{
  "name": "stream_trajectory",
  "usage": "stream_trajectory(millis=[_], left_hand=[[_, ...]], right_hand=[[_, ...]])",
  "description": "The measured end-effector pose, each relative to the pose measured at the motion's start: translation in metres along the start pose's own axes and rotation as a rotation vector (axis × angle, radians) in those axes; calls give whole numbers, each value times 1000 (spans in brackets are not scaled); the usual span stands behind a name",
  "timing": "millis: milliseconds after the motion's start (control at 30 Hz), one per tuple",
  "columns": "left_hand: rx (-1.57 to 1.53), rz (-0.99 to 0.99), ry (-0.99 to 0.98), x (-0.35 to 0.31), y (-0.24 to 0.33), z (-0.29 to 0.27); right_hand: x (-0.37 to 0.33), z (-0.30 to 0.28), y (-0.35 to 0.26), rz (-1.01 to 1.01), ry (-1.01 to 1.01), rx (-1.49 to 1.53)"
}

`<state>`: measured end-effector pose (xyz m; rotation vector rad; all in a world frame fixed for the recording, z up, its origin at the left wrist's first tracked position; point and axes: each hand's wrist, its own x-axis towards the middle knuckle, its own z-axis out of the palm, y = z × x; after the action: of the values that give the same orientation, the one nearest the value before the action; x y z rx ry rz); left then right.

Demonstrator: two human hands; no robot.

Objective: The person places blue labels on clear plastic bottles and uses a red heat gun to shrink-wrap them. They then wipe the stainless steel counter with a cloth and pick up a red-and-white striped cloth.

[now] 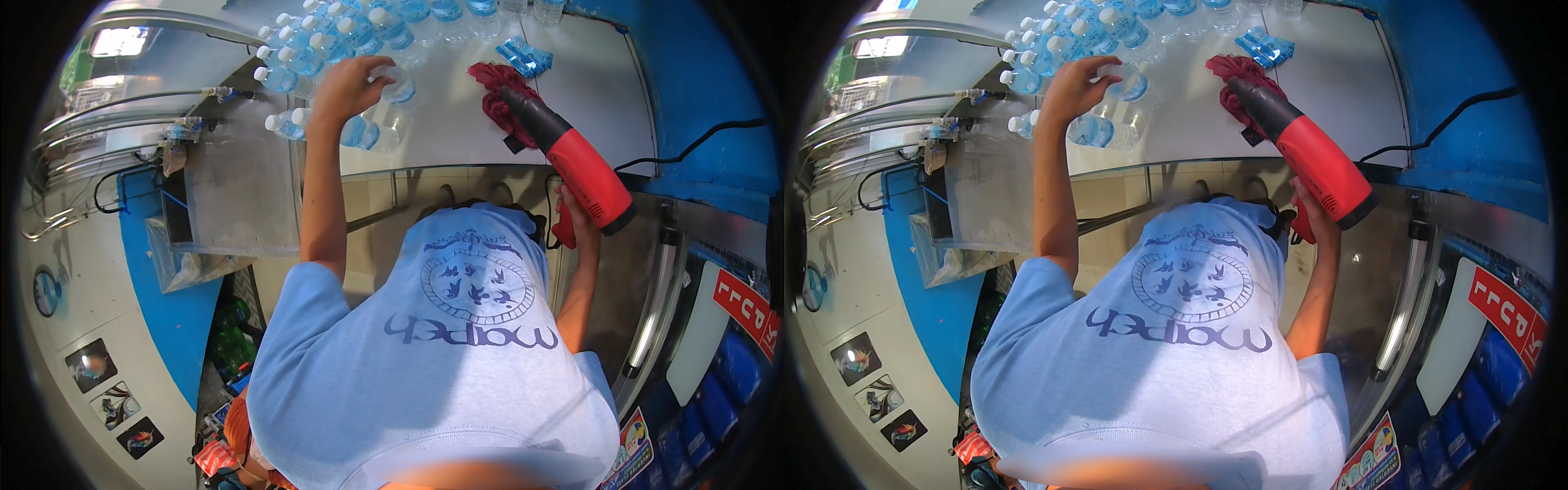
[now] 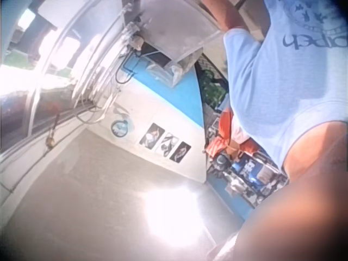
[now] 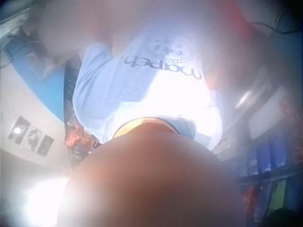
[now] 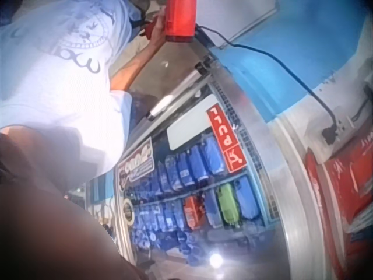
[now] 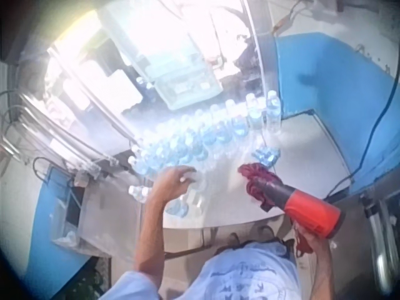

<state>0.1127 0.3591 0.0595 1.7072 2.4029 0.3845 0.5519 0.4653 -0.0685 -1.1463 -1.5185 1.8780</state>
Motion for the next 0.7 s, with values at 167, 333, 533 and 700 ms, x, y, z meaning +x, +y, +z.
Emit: stream_trajectory(millis=[167, 333, 533, 700], left_hand=[[138, -102, 85, 14, 48, 15], [-73, -147, 163, 14, 45, 41], [-825, -75, 97, -12, 11, 98], [-972, -241, 80, -10, 4, 114]], right_hand=[[-12, -3, -1, 2, -31, 34], [-15, -1, 13, -6, -90, 86], [-6, 0, 26, 17, -190, 77], [3, 14, 19, 64, -235, 97]])
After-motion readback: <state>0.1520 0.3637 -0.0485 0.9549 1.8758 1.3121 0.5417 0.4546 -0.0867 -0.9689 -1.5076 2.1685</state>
